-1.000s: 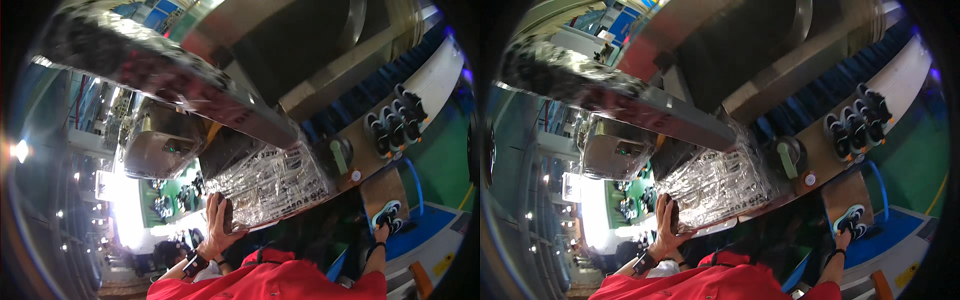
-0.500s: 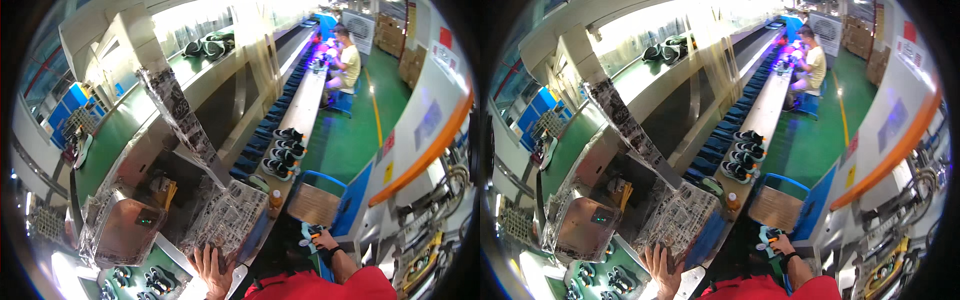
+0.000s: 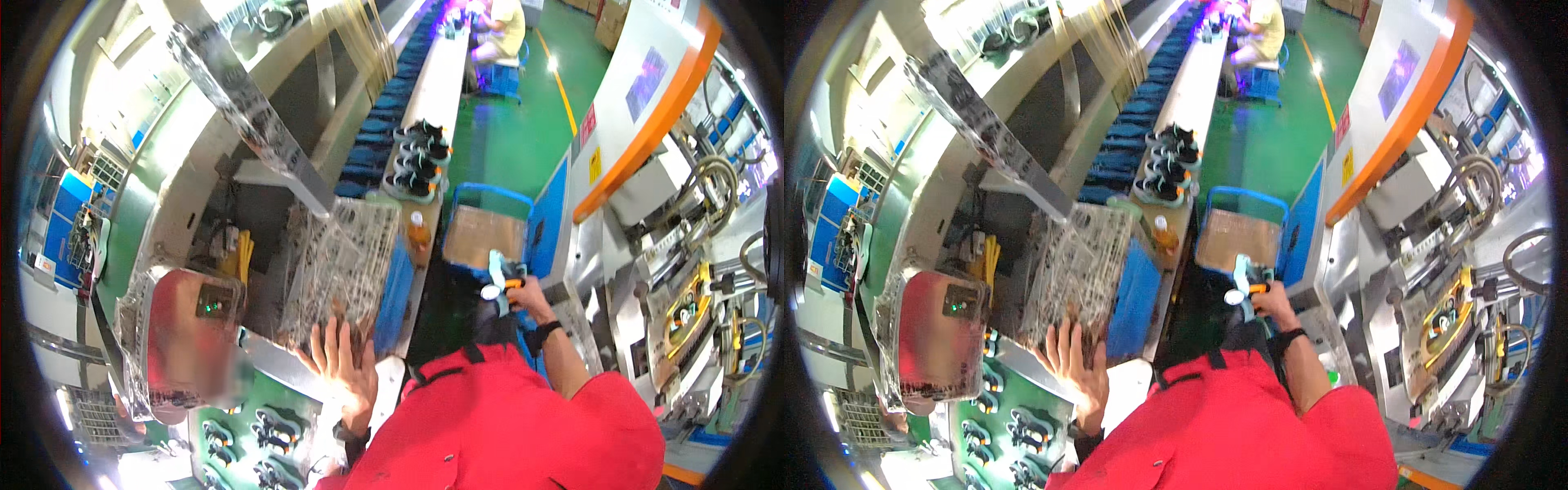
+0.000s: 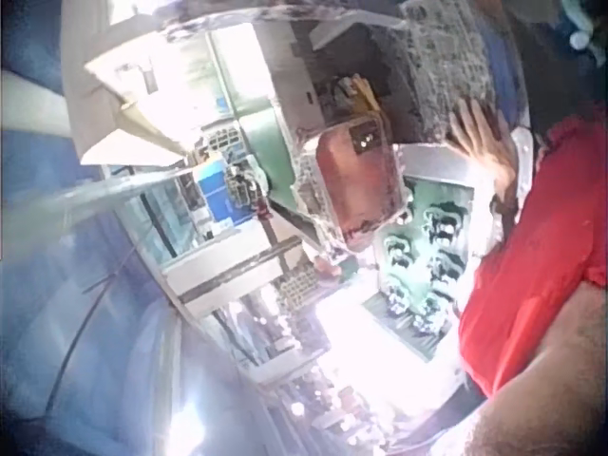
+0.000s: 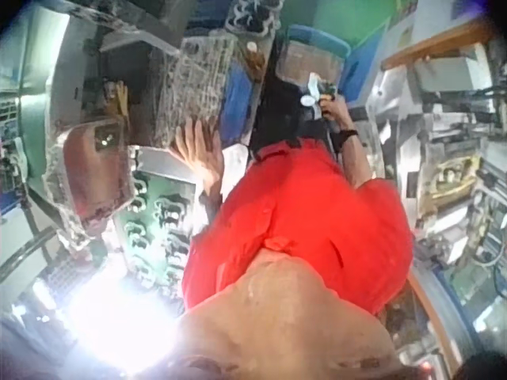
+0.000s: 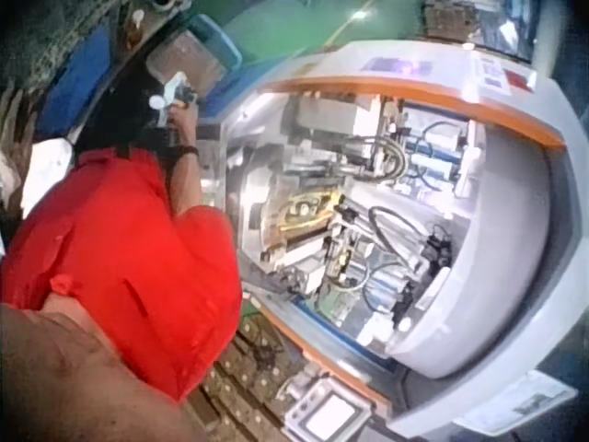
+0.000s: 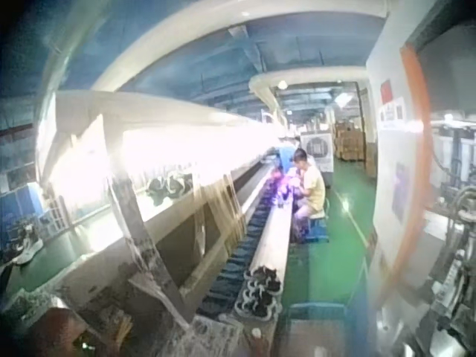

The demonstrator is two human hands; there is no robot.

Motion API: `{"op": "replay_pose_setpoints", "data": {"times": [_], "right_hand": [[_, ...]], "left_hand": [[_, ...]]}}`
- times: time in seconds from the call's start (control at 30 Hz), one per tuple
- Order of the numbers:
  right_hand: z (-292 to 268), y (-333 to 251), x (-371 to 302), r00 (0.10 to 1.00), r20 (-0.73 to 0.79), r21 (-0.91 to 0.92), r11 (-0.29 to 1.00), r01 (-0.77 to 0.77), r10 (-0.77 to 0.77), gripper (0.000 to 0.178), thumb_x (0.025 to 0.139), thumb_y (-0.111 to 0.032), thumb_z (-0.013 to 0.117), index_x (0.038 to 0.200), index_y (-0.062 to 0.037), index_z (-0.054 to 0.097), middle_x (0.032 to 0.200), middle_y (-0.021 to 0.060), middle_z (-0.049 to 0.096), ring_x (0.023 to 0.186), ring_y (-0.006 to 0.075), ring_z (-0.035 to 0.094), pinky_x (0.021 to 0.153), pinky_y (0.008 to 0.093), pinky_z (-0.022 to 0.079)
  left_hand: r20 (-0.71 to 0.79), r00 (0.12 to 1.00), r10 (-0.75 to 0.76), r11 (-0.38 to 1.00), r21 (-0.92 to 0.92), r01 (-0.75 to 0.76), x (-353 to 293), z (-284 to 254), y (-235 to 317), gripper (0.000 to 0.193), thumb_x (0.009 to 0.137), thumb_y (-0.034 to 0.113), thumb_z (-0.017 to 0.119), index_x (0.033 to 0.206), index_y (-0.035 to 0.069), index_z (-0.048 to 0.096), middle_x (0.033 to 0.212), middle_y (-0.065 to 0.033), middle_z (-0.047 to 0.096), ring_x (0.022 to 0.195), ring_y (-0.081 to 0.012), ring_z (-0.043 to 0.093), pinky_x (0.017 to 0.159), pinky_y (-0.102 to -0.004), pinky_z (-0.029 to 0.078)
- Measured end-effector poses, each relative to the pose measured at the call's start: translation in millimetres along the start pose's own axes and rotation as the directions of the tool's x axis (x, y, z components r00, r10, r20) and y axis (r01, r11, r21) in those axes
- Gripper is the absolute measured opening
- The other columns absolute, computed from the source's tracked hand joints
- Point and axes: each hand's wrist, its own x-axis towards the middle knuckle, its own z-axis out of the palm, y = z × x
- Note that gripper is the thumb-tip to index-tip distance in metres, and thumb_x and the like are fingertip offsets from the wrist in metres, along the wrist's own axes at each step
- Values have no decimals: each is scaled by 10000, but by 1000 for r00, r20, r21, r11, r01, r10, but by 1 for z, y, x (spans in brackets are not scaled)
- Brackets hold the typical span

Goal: Operating a heat-pressing or sole-attachment machine in a shoe factory conveyor line.

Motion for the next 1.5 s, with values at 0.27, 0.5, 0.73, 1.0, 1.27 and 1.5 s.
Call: {"op": "replay_pose_setpoints", "data": {"times": [0.27, 0.5, 0.73, 1.0, 1.27, 1.5], "right_hand": [[-39, 6, -11, 993, -90, -76, 994, -79, 72, 270, 714, -65, 676, 973, 5, 644, 764, 80, 645, 624, 178, 633, 454, 313, 532], [-54, 5, -43, 989, -107, 56, 994, -95, 100, 255, 741, -79, 676, 977, 7, 633, 809, 74, 657, 685, 162, 651, 479, 281, 532], [-99, -19, -73, 995, -91, 49, 998, -27, 31, 211, 756, -49, 651, 959, 4, 633, 765, 56, 642, 630, 137, 623, 480, 254, 504], [-134, 4, -87, 995, -90, 214, 974, 70, -52, 195, 747, -36, 635, 940, -9, 644, 684, 12, 604, 569, 89, 544, 494, 260, 431], [-135, 30, -100, 918, -306, 81, 954, 289, -252, 395, 655, -142, 658, 1028, -12, 655, 794, 173, 667, 710, 269, 654, 686, 383, 528], [-152, 33, -137, 931, -322, 355, 890, 286, -171, 247, 686, -89, 633, 914, 6, 620, 689, 123, 641, 640, 177, 625, 596, 343, 502]], "left_hand": [[8, 1000, 20, 999, -38, -20, 6, 7, 4, 461, 798, 211, 714, 1224, 71, 608, 1339, -90, 561, 1299, -345, 444, 1146, -598, 79], [68, 989, -130, 938, -314, 145, 2, -10, 19, 377, 865, 84, 643, 1229, -10, 601, 1338, -150, 563, 1370, -345, 371, 1158, -529, 124], [132, 987, -86, 697, -700, 154, 46, -3, 118, 277, 848, 42, 654, 1117, -21, 627, 1237, -166, 617, 1264, -361, 492, 1118, -508, 263], [532, 789, 306, 580, -762, 288, 36, 57, 210, 288, 853, -16, 637, 1142, -22, 649, 1194, -128, 648, 1199, -235, 550, 1064, -368, 364], [772, 296, 562, 787, -610, 97, 58, 75, 289, 420, 849, 122, 682, 1237, -6, 583, 1192, -168, 648, 1132, -250, 611, 968, -329, 457], [580, -66, 812, 559, -805, -199, 90, 82, 377, 391, 845, 82, 657, 1215, -25, 592, 1101, -138, 675, 1032, -209, 627, 920, -319, 463]]}}
